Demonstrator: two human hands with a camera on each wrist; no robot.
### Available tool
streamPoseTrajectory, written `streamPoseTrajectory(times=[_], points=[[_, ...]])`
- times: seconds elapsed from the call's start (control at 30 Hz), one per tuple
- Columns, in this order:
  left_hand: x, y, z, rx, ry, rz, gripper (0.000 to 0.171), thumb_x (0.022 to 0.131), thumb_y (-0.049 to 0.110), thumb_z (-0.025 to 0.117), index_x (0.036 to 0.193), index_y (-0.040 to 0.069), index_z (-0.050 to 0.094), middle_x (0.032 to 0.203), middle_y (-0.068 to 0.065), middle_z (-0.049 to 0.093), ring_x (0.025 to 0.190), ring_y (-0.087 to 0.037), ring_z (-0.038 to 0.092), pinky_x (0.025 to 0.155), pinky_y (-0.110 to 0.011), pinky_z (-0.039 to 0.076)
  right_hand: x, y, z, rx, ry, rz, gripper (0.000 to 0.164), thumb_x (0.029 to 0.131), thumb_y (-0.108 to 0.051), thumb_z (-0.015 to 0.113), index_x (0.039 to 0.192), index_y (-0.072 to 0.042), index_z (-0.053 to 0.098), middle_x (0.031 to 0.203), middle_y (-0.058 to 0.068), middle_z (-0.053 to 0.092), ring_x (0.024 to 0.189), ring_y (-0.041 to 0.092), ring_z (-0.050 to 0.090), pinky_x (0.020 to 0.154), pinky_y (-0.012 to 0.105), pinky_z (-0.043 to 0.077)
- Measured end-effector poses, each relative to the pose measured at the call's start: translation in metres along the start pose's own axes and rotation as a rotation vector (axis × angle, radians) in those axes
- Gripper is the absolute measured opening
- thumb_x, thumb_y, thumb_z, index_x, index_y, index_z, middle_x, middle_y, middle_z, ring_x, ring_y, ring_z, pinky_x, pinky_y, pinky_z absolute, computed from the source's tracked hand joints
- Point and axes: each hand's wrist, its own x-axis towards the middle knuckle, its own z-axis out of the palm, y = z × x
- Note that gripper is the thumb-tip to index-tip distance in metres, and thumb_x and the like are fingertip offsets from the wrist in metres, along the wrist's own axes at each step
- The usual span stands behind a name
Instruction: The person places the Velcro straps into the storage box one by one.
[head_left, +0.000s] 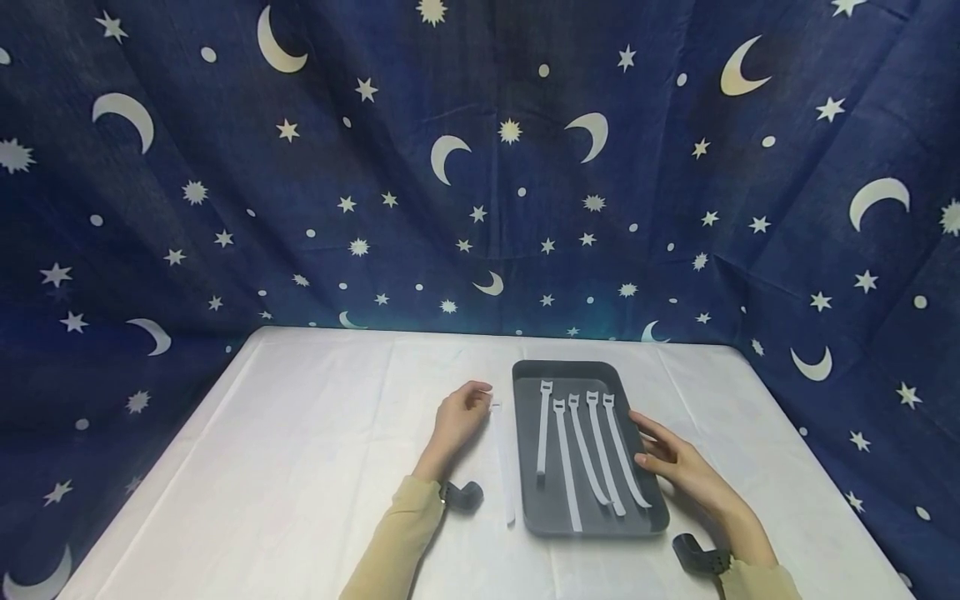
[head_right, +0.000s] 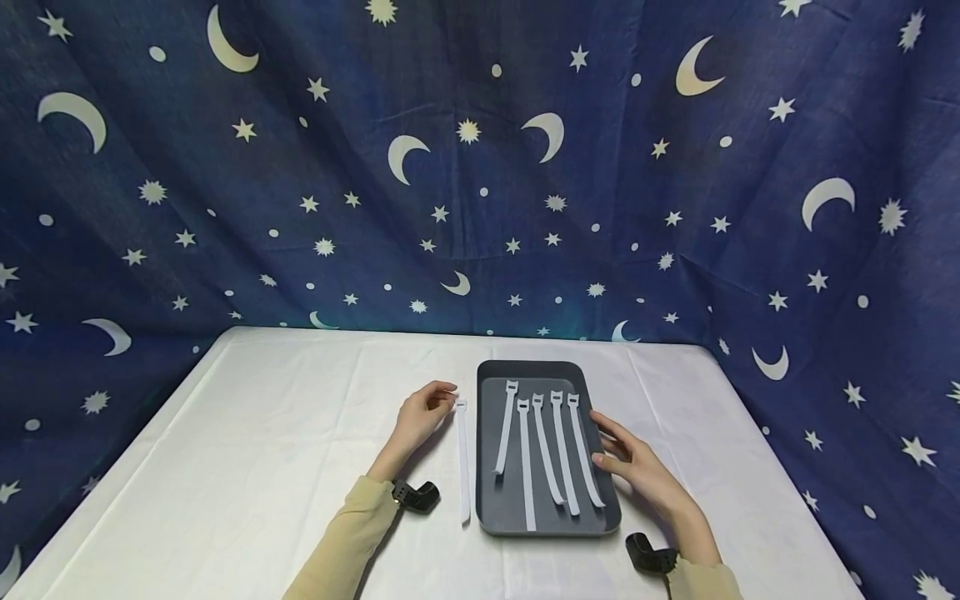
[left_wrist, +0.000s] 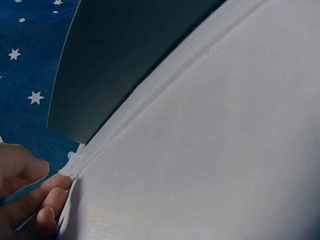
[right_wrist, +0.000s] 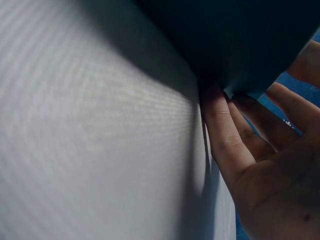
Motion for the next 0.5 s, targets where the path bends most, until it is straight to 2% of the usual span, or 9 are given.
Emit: streamPoseTrajectory(times=[0.07,0.17,0.27,0.3,0.5], points=[[-0.0007,0.0002,0.0006,0.007,-0.005,0.007,0.026,0.088,0.011,0.057,0.112,0.014,0.067,0.097,-0.006,0.073,0.090,-0.022,0.068,0.083,-0.040,0.052,0.0001,-0.0003,-0.0002,-0.014,0.002,0.004,0.070,0.093,-0.023,0.062,0.152,-0.012,0.026,0.156,0.024,0.025,0.114,-0.017,0.049,0.089,0.010,0.041],[-0.0009,0.0004,0.0015,0.005,-0.010,0.009,0.026,0.088,0.011,0.058,0.113,0.014,0.067,0.098,-0.006,0.073,0.090,-0.022,0.068,0.083,-0.040,0.052,-0.0001,-0.0013,-0.0005,-0.036,0.007,0.009,0.070,0.093,-0.023,0.062,0.152,-0.013,0.026,0.156,0.023,0.026,0.129,0.013,0.053,0.089,0.010,0.041],[0.0003,-0.0005,0.0036,-0.002,-0.006,-0.003,0.025,0.088,0.013,0.060,0.112,0.016,0.067,0.096,-0.005,0.073,0.086,-0.019,0.066,0.080,-0.037,0.051,-0.0005,-0.0019,-0.0006,-0.052,0.010,0.019,0.070,0.093,-0.024,0.062,0.152,-0.013,0.026,0.156,0.022,0.026,0.134,0.041,0.042,0.089,0.009,0.041],[0.0007,-0.0009,0.0042,-0.004,-0.004,-0.006,0.025,0.088,0.014,0.061,0.112,0.016,0.068,0.095,-0.005,0.073,0.083,-0.018,0.065,0.079,-0.035,0.050,-0.0003,-0.0018,-0.0007,-0.055,0.009,0.020,0.070,0.093,-0.025,0.062,0.152,-0.013,0.026,0.156,0.022,0.027,0.134,0.044,0.040,0.089,0.010,0.041],[0.0014,0.0001,0.0060,-0.027,0.014,-0.020,0.022,0.086,0.011,0.062,0.106,0.015,0.070,0.089,-0.004,0.072,0.072,-0.011,0.060,0.071,-0.027,0.047,0.0008,-0.0009,-0.0006,-0.059,0.009,0.020,0.070,0.093,-0.025,0.062,0.152,-0.014,0.026,0.155,0.023,0.029,0.133,0.044,0.041,0.089,0.010,0.041]])
